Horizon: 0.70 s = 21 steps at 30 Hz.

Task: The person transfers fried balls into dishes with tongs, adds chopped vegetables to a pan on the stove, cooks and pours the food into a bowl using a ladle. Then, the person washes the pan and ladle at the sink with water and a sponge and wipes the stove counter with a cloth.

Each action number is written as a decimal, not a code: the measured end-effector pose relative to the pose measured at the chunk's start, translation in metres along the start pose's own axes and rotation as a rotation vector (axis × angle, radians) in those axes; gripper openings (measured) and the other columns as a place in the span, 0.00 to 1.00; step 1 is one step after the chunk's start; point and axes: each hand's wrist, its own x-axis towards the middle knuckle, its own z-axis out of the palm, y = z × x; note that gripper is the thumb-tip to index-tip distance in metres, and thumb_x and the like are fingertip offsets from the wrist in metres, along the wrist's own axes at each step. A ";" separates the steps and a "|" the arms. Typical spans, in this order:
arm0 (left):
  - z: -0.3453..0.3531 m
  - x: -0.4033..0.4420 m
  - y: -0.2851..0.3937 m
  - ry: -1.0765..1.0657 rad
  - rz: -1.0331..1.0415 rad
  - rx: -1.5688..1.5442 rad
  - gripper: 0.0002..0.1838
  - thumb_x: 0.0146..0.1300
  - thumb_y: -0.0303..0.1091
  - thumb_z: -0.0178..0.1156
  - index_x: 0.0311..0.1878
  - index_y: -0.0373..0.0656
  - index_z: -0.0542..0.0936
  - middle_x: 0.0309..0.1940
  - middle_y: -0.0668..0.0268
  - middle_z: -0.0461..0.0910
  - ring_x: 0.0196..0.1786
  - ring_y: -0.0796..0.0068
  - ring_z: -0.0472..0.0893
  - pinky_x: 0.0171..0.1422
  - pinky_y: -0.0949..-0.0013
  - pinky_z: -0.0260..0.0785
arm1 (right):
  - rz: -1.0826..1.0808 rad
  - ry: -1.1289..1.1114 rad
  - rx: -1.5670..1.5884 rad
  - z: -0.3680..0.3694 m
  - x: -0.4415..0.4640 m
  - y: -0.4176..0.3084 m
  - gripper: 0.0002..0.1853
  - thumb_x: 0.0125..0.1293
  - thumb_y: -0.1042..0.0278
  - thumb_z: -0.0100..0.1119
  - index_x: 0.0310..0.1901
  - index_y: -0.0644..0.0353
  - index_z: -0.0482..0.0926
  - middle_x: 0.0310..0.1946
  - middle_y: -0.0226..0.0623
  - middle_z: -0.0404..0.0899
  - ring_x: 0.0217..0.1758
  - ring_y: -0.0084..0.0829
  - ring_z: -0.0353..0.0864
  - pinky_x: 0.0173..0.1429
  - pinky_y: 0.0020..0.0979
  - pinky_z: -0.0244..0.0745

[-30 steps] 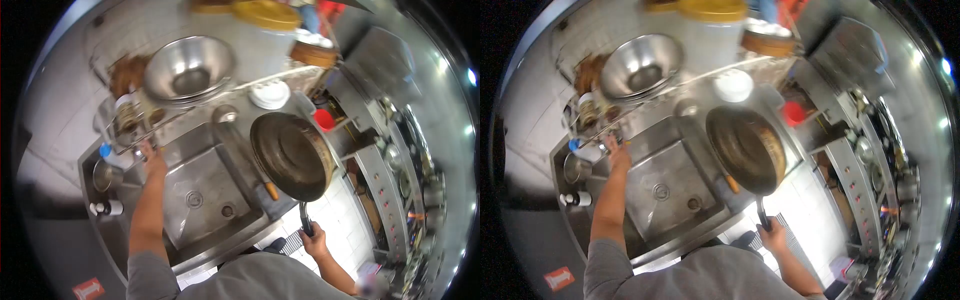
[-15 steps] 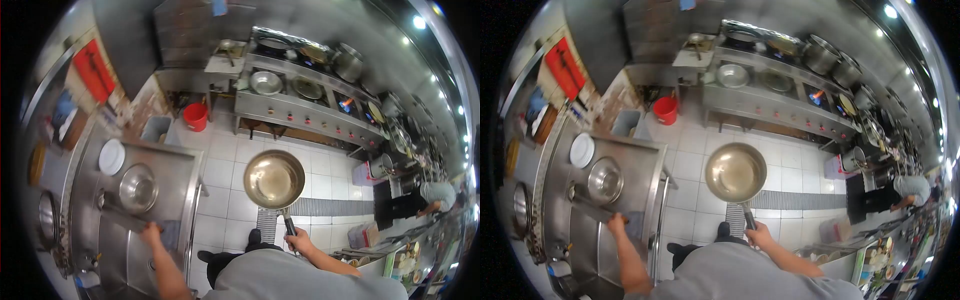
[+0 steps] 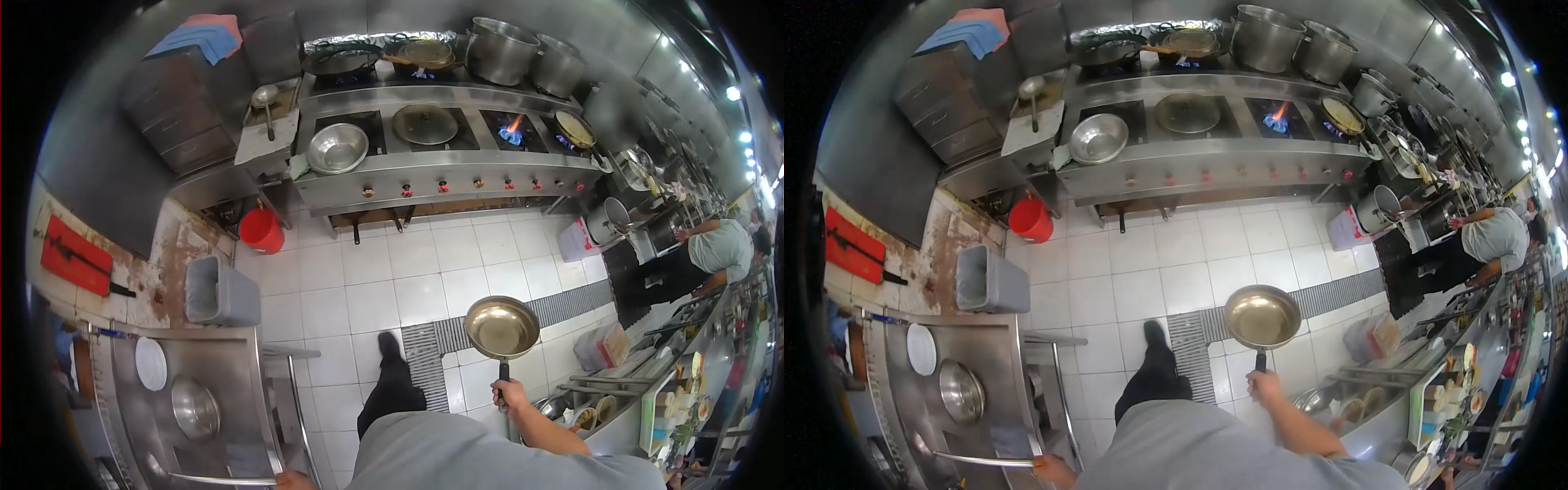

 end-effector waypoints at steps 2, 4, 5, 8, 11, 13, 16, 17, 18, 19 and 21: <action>0.021 -0.039 0.022 -0.093 0.002 -0.144 0.19 0.66 0.44 0.65 0.41 0.33 0.77 0.25 0.56 0.78 0.26 0.59 0.79 0.31 0.58 0.72 | 0.092 0.002 0.070 -0.002 0.036 -0.009 0.07 0.61 0.73 0.62 0.27 0.58 0.75 0.19 0.32 0.75 0.16 0.27 0.74 0.20 0.30 0.71; 0.053 -0.062 0.086 0.014 0.324 0.336 0.20 0.64 0.42 0.68 0.44 0.32 0.78 0.25 0.60 0.77 0.28 0.65 0.79 0.33 0.61 0.72 | 0.166 0.006 0.096 0.000 0.071 -0.021 0.07 0.61 0.73 0.62 0.27 0.58 0.75 0.19 0.32 0.75 0.16 0.27 0.74 0.20 0.30 0.70; 0.071 -0.065 0.123 -0.225 -0.058 -0.087 0.17 0.63 0.38 0.69 0.45 0.33 0.78 0.25 0.64 0.75 0.30 0.70 0.77 0.37 0.64 0.72 | 0.232 0.005 0.131 0.003 0.088 -0.027 0.08 0.62 0.72 0.62 0.27 0.57 0.74 0.19 0.31 0.74 0.16 0.27 0.74 0.20 0.30 0.70; 0.147 -0.070 0.190 -0.450 0.098 -0.124 0.13 0.62 0.33 0.70 0.41 0.36 0.77 0.25 0.68 0.73 0.29 0.75 0.73 0.37 0.67 0.68 | 0.318 -0.002 0.104 0.008 0.135 -0.045 0.09 0.62 0.71 0.63 0.27 0.56 0.74 0.19 0.30 0.74 0.17 0.26 0.73 0.20 0.29 0.69; 0.221 -0.074 0.247 -0.889 -0.153 -0.252 0.12 0.60 0.28 0.70 0.35 0.39 0.74 0.24 0.70 0.70 0.27 0.78 0.69 0.34 0.68 0.63 | 0.362 0.057 0.017 0.030 0.172 -0.066 0.08 0.63 0.71 0.62 0.28 0.58 0.74 0.20 0.32 0.74 0.19 0.27 0.75 0.20 0.29 0.71; 0.258 -0.079 0.283 -0.952 -0.160 -0.180 0.13 0.59 0.27 0.70 0.33 0.40 0.72 0.23 0.71 0.69 0.27 0.79 0.67 0.34 0.68 0.62 | 0.383 -0.004 -0.067 0.046 0.203 -0.078 0.09 0.63 0.70 0.62 0.26 0.58 0.75 0.19 0.34 0.75 0.18 0.28 0.76 0.19 0.30 0.71; 0.294 -0.067 0.319 -0.996 -0.112 -0.024 0.13 0.57 0.25 0.69 0.29 0.40 0.71 0.22 0.70 0.69 0.27 0.77 0.68 0.35 0.65 0.63 | 0.358 -0.012 0.002 0.100 0.247 -0.113 0.09 0.63 0.70 0.62 0.25 0.58 0.75 0.18 0.34 0.75 0.17 0.29 0.75 0.19 0.31 0.70; 0.299 -0.056 0.309 -0.982 -0.028 0.068 0.13 0.56 0.26 0.70 0.28 0.39 0.72 0.23 0.67 0.71 0.28 0.73 0.71 0.36 0.63 0.64 | 0.327 -0.048 0.046 0.116 0.277 -0.121 0.09 0.63 0.71 0.62 0.25 0.58 0.75 0.18 0.34 0.74 0.17 0.29 0.75 0.19 0.31 0.70; 0.299 -0.041 0.293 -0.966 0.057 0.164 0.14 0.55 0.27 0.71 0.27 0.39 0.72 0.23 0.64 0.74 0.28 0.69 0.73 0.37 0.61 0.66 | 0.299 -0.082 0.091 0.131 0.315 -0.118 0.09 0.63 0.72 0.62 0.25 0.58 0.75 0.18 0.33 0.73 0.17 0.30 0.74 0.19 0.31 0.70; 0.295 -0.020 0.270 -1.016 0.171 0.226 0.13 0.54 0.28 0.71 0.27 0.38 0.73 0.23 0.61 0.75 0.28 0.65 0.76 0.37 0.58 0.68 | 0.096 -0.143 -0.018 0.141 0.382 -0.097 0.09 0.63 0.72 0.62 0.26 0.58 0.76 0.18 0.33 0.73 0.17 0.30 0.74 0.19 0.30 0.70; 0.282 -0.007 0.255 -1.116 0.281 0.315 0.12 0.60 0.32 0.68 0.38 0.37 0.76 0.25 0.61 0.76 0.28 0.65 0.77 0.36 0.61 0.69 | 0.235 -0.132 0.191 0.200 0.404 -0.177 0.09 0.64 0.74 0.61 0.25 0.58 0.76 0.18 0.33 0.72 0.17 0.30 0.74 0.20 0.30 0.69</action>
